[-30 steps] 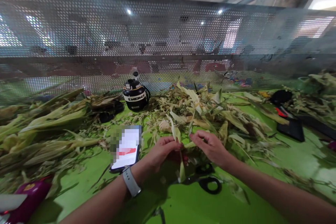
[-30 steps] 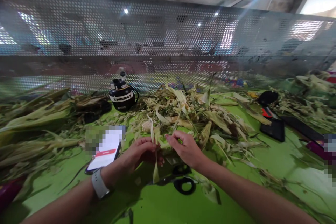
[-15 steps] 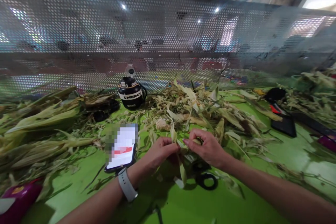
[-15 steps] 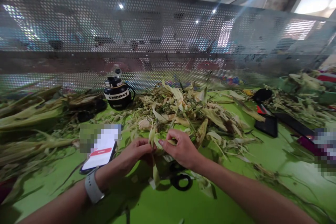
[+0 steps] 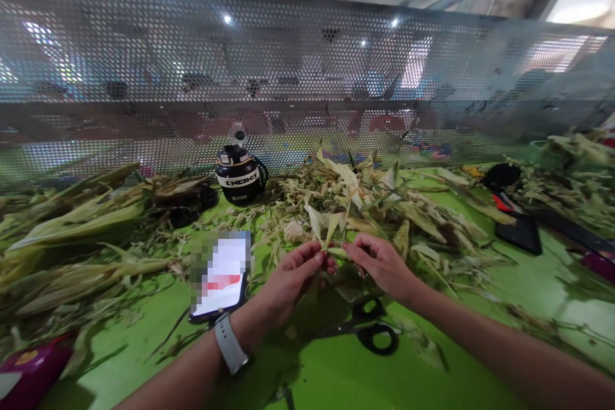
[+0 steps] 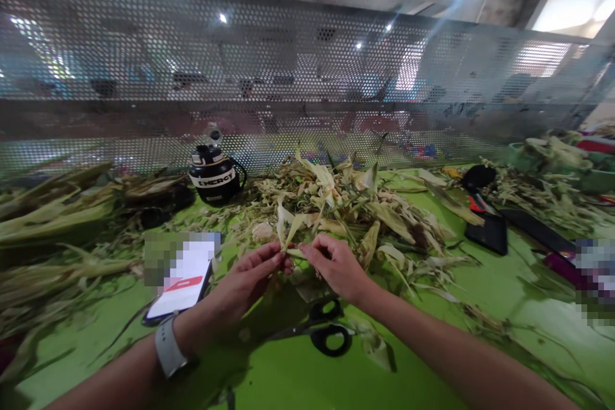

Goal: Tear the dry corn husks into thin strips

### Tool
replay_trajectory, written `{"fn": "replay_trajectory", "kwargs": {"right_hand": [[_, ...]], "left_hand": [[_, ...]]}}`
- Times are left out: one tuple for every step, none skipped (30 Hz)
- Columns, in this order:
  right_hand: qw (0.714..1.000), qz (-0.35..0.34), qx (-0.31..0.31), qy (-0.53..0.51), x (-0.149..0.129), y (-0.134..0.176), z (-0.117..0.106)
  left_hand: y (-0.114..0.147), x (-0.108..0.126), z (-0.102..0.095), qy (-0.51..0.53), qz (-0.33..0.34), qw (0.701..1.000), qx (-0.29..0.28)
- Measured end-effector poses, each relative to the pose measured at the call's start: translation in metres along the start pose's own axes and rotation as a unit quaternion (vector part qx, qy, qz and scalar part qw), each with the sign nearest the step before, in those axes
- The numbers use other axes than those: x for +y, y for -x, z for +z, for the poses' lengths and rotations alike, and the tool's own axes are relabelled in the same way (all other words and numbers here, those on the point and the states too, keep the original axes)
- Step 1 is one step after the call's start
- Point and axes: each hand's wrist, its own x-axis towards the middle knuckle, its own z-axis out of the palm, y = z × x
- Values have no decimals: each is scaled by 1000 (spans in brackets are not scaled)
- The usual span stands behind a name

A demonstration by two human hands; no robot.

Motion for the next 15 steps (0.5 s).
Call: {"fn": "replay_trajectory", "kwargs": {"right_hand": [[1000, 8, -5, -5, 1, 0, 0], [1000, 14, -12, -7, 2, 0, 1], [1000, 16, -19, -8, 3, 0, 1], [1000, 14, -23, -8, 3, 0, 1], [1000, 9, -22, -8, 3, 1, 1], [1000, 4, -15, -8, 2, 1, 1], [1000, 0, -7, -9, 1, 1, 1], [1000, -3, 0, -12, 0, 2, 0], [1000, -5, 1, -15, -1, 2, 0], [1000, -2, -2, -17, -2, 3, -1], [1000, 5, -10, -18, -4, 3, -1], [1000, 12, -20, -17, -5, 3, -1], [999, 22, -28, -16, -6, 3, -1], [999, 37, -30, -16, -6, 3, 0], [998, 55, -29, -21, -6, 3, 0]], "left_hand": [[0, 0, 1, -12, 2, 1000, 4], [1, 0, 1, -26, 4, 1000, 8], [2, 0, 1, -40, 6, 999, 12], [3, 0, 1, -51, 8, 999, 17], [4, 0, 2, -60, 11, 998, 21], [5, -1, 2, -68, 13, 997, 23], [5, -1, 2, -77, 17, 997, 22], [6, -2, 2, -89, 21, 996, 19], [6, -2, 2, -104, 24, 994, 14], [7, -2, 3, -123, 27, 992, 5], [7, -2, 4, -144, 29, 989, -6], [8, -1, 5, -167, 30, 985, -16], [9, -1, 7, -192, 30, 981, -26], [10, 0, 8, -218, 30, 975, -36], [11, 0, 9, -243, 32, 968, -46]]}}
